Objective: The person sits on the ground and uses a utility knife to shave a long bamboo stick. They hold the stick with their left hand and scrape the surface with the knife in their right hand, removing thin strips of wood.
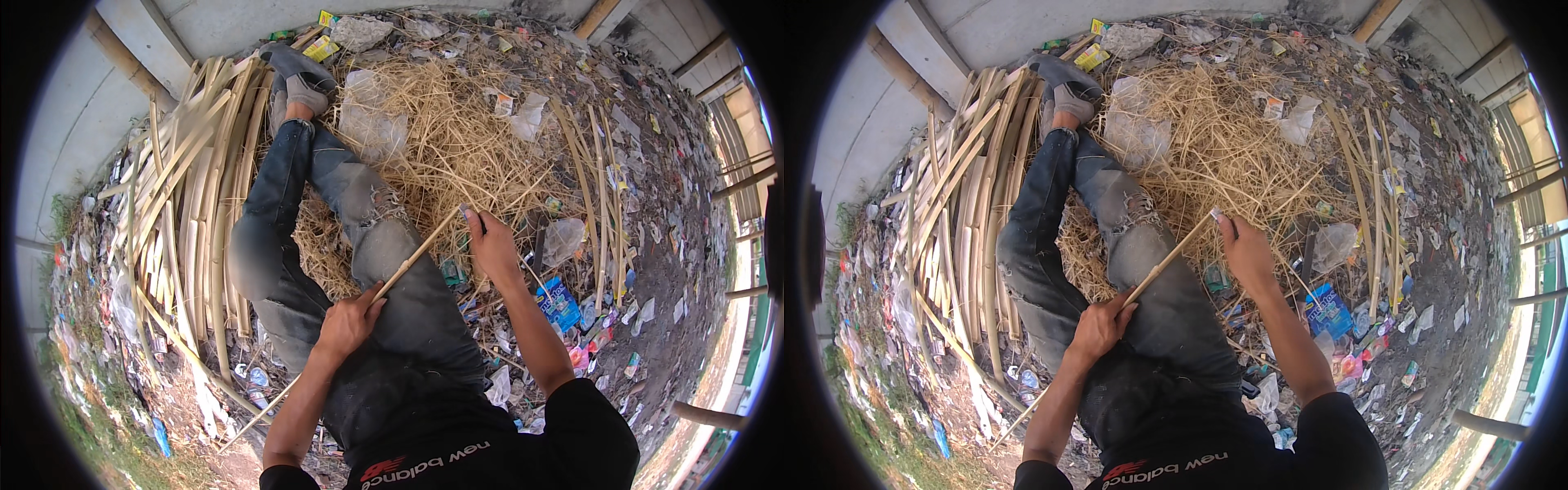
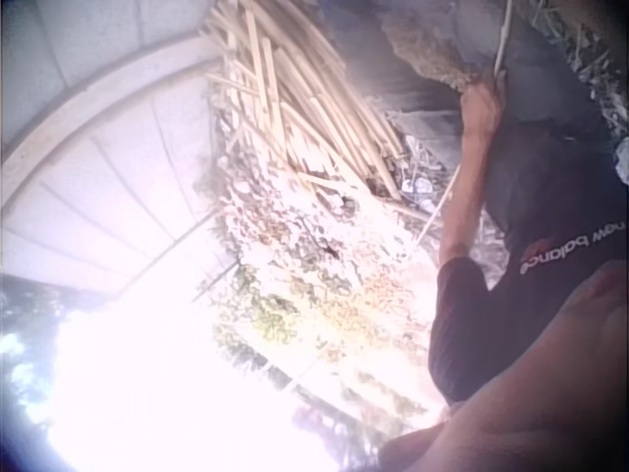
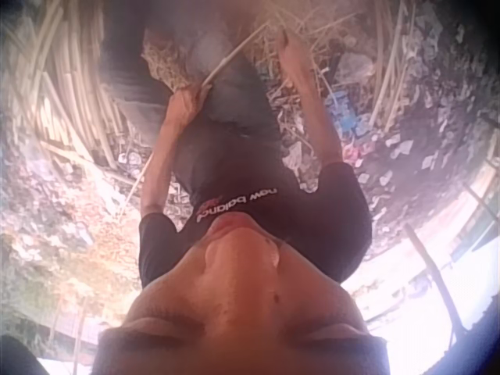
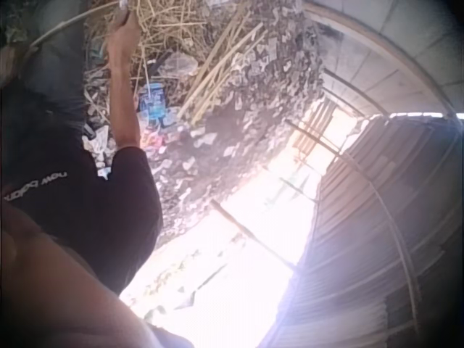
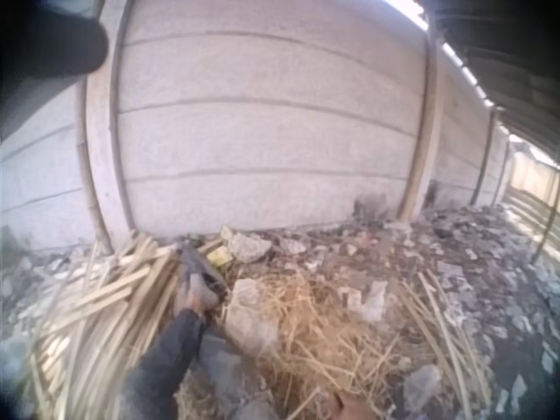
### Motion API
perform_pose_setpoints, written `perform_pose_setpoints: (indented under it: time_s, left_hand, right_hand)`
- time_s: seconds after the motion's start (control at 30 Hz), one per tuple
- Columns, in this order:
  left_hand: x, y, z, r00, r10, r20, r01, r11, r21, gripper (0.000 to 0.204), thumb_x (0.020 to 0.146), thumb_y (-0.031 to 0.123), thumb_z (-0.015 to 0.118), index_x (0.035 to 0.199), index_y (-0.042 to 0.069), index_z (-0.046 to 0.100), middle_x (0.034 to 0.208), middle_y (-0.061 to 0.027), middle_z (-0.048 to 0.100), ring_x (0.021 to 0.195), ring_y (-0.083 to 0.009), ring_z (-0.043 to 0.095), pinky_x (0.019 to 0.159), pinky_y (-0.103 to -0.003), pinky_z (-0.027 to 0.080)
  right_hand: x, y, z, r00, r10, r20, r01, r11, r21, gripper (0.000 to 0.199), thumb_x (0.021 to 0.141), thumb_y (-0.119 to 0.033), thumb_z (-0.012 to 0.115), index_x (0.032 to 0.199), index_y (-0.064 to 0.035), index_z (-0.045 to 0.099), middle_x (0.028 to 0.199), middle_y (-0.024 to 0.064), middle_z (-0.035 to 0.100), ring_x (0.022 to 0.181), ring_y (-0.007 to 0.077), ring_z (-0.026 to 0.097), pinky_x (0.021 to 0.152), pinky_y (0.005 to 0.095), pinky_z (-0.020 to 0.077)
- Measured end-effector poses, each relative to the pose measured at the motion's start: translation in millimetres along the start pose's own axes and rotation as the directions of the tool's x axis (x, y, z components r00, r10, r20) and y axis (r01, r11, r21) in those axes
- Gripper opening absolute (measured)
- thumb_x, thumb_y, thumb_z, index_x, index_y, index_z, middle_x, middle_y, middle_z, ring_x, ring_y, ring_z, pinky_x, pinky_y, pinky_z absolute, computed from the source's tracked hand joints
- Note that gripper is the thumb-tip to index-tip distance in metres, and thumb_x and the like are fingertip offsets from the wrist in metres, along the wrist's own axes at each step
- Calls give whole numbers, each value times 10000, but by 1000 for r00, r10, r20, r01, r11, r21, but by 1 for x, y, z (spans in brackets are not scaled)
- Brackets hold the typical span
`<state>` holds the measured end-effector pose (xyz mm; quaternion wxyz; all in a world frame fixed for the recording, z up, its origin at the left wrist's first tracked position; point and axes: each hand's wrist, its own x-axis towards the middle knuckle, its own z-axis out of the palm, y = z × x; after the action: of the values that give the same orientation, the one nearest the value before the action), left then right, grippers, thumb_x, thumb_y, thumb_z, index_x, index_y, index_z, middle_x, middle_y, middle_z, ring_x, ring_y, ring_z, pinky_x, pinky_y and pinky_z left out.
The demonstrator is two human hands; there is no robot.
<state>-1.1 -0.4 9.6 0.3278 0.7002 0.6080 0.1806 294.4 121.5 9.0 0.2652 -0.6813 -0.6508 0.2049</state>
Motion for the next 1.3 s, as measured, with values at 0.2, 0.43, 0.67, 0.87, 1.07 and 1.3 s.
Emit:
perform_pose_setpoints:
  time_s: [0.2,0.43,0.67,0.87,1.07,1.3]
  left_hand:
    - [2,-3,3,1000,-9,18,9,1000,-7,387,1021,312,628,1365,135,651,826,-233,720,805,-433,711,742,-523,571]
    - [2,0,0,1000,-24,19,25,998,-49,358,1016,250,647,1328,77,674,886,-268,707,840,-448,702,743,-505,554]
    - [2,0,-1,999,-43,32,44,999,-30,387,1031,325,611,1358,125,663,892,-260,723,858,-456,704,772,-531,564]
    - [5,2,-6,990,-105,95,112,991,-68,325,1015,271,649,1291,106,701,844,-259,701,829,-463,691,736,-519,550]
    - [5,-1,1,999,-42,28,44,997,-69,363,1019,316,631,1322,124,689,838,-250,714,827,-458,701,745,-525,560]
    - [4,-6,-2,999,-30,39,36,989,-147,341,1012,303,645,1294,123,706,853,-240,719,828,-455,699,740,-518,557]
  right_hand:
    - [-25,-11,24,982,-80,170,86,996,-25,433,1086,-371,548,899,13,612,639,232,561,567,456,518,551,507,416]
    - [-18,-25,25,990,-51,128,50,999,16,422,1080,-372,544,864,-24,649,661,216,644,612,448,633,572,527,495]
    - [-24,-33,26,986,-48,162,49,999,-2,399,1085,-395,523,984,-46,687,711,216,669,664,447,652,598,512,508]
    - [-70,-48,48,946,-203,254,216,976,-21,403,1085,-398,522,980,-43,681,716,227,670,672,454,660,590,517,516]
    - [-52,-44,43,965,-97,245,93,995,26,400,1064,-402,550,930,-47,676,728,227,679,700,461,672,607,530,531]
    - [-55,-52,27,872,-242,426,139,956,260,415,1056,-389,581,983,-2,712,731,196,684,737,376,709,644,466,522]
